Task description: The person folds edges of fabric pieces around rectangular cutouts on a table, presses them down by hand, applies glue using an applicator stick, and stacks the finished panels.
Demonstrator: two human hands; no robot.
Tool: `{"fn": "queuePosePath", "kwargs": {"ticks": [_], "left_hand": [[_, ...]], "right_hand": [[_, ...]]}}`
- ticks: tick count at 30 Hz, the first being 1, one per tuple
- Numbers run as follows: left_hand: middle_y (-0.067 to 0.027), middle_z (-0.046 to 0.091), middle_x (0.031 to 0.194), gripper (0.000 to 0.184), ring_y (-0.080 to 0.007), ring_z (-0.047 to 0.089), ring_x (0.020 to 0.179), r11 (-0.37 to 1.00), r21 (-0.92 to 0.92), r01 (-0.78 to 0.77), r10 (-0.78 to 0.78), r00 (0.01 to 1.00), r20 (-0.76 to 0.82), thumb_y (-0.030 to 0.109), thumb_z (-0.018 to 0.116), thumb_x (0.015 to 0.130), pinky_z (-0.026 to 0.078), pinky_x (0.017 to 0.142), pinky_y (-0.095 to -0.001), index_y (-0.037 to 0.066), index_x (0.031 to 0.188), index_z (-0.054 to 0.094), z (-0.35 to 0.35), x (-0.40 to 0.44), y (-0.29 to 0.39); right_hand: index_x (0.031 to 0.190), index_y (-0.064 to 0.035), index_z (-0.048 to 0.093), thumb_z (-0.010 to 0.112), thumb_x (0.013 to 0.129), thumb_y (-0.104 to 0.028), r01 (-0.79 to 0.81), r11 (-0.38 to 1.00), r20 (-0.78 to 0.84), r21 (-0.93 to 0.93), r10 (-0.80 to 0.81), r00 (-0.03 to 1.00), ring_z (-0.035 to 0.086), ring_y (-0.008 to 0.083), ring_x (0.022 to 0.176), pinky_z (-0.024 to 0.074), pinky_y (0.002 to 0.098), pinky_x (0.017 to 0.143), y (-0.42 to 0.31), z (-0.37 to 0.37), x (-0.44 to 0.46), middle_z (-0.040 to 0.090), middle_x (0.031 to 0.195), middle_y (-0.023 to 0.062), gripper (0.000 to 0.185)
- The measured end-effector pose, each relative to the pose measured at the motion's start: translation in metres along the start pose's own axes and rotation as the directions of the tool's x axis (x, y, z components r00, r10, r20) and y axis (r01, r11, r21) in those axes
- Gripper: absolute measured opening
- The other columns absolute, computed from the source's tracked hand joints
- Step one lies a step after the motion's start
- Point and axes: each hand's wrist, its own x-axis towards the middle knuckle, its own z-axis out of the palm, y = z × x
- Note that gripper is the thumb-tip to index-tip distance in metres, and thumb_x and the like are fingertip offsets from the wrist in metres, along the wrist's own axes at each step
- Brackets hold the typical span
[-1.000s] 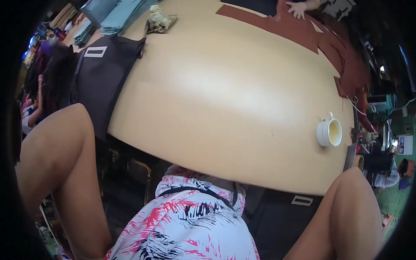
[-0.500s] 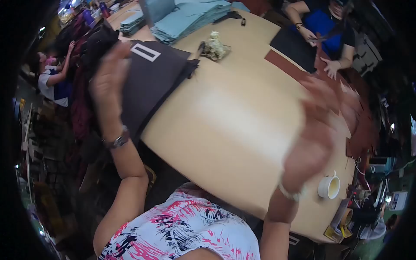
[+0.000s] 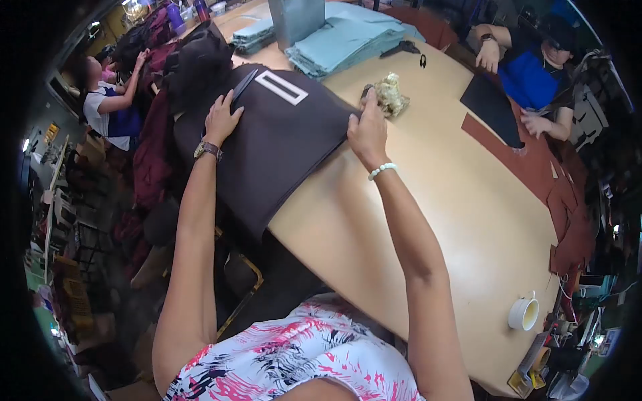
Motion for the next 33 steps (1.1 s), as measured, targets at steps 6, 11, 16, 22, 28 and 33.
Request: {"fn": "queuePosePath", "kwargs": {"ticks": [6, 11, 16, 22, 28, 33], "left_hand": [[-0.0158, 0.045, 0.130, 0.051, -0.0355, 0.040, 0.121, 0.952, -0.128, -0.277, 0.235, 0.934, -0.271, 0.030, 0.062, 0.080, 0.037, 0.093, -0.0481, 0.008, 0.125, 0.050, -0.025, -0.032, 0.032], [-0.0144, 0.054, 0.086, 0.031, -0.0311, 0.053, 0.090, 0.837, -0.329, -0.437, 0.448, 0.893, -0.046, 0.023, 0.068, 0.068, 0.041, 0.080, -0.0429, 0.000, 0.086, 0.058, -0.042, -0.061, 0.102], [-0.0151, 0.057, 0.106, 0.046, -0.0304, 0.052, 0.104, 0.828, -0.399, -0.394, 0.331, 0.918, -0.219, 0.032, 0.069, 0.070, 0.040, 0.088, -0.0408, 0.002, 0.105, 0.060, -0.013, -0.026, 0.098], [-0.0112, 0.052, 0.118, 0.057, -0.0297, 0.048, 0.112, 0.993, -0.096, -0.073, 0.063, 0.993, -0.098, 0.038, 0.067, 0.074, 0.041, 0.088, -0.0465, 0.009, 0.122, 0.052, 0.005, 0.012, 0.024], [-0.0131, 0.058, 0.105, 0.046, -0.0311, 0.056, 0.100, 0.999, -0.024, 0.041, -0.043, 0.998, -0.049, 0.025, 0.061, 0.081, 0.046, 0.082, -0.0446, 0.010, 0.124, 0.050, 0.019, 0.018, -0.018], [-0.0151, 0.060, 0.094, 0.040, -0.0324, 0.060, 0.088, 1.000, 0.024, -0.011, 0.013, 0.996, -0.087, 0.015, 0.056, 0.084, 0.049, 0.075, -0.0430, 0.010, 0.123, 0.051, 0.003, 0.020, -0.020]], "right_hand": [[0.140, -0.0002, 0.020, 0.052, 0.084, -0.002, 0.074, 0.997, -0.028, -0.032, -0.075, 0.997, 0.049, 0.0324, 0.114, 0.0366, 0.0389, 0.097, 0.002, 0.002, -0.046, 0.051, 0.124, 0.0166, 0.065], [0.140, 0.0027, 0.019, 0.053, 0.086, -0.010, 0.052, 0.998, -0.069, 0.034, -0.050, 0.996, 0.048, 0.0326, 0.115, 0.0365, 0.0383, 0.096, -0.002, 0.016, -0.051, 0.052, 0.121, 0.0187, 0.064], [0.136, 0.0099, 0.021, 0.062, 0.082, -0.038, 0.030, 0.999, 0.021, 0.032, -0.030, 0.999, 0.053, 0.0345, 0.105, 0.0389, 0.0405, 0.090, -0.039, 0.026, -0.033, 0.058, 0.110, 0.0232, 0.083], [0.140, 0.0056, 0.002, 0.065, 0.079, -0.028, -0.076, 0.996, 0.017, -0.039, 0.076, 0.997, 0.063, 0.0357, 0.078, 0.0490, 0.0409, 0.072, -0.035, 0.046, -0.028, 0.063, 0.095, 0.0229, 0.093], [0.143, -0.0025, 0.007, 0.057, 0.082, -0.011, -0.254, 0.967, -0.098, 0.009, 0.254, 0.962, 0.063, 0.0341, 0.078, 0.0487, 0.0409, 0.074, -0.034, 0.050, -0.021, 0.064, 0.089, 0.0207, 0.079], [0.141, 0.0033, 0.004, 0.046, 0.085, 0.004, -0.191, 0.884, -0.142, 0.427, 0.274, 0.951, 0.058, 0.0141, 0.072, 0.0460, 0.0244, 0.065, -0.052, 0.014, -0.025, 0.064, 0.083, 0.0128, 0.070]]}}
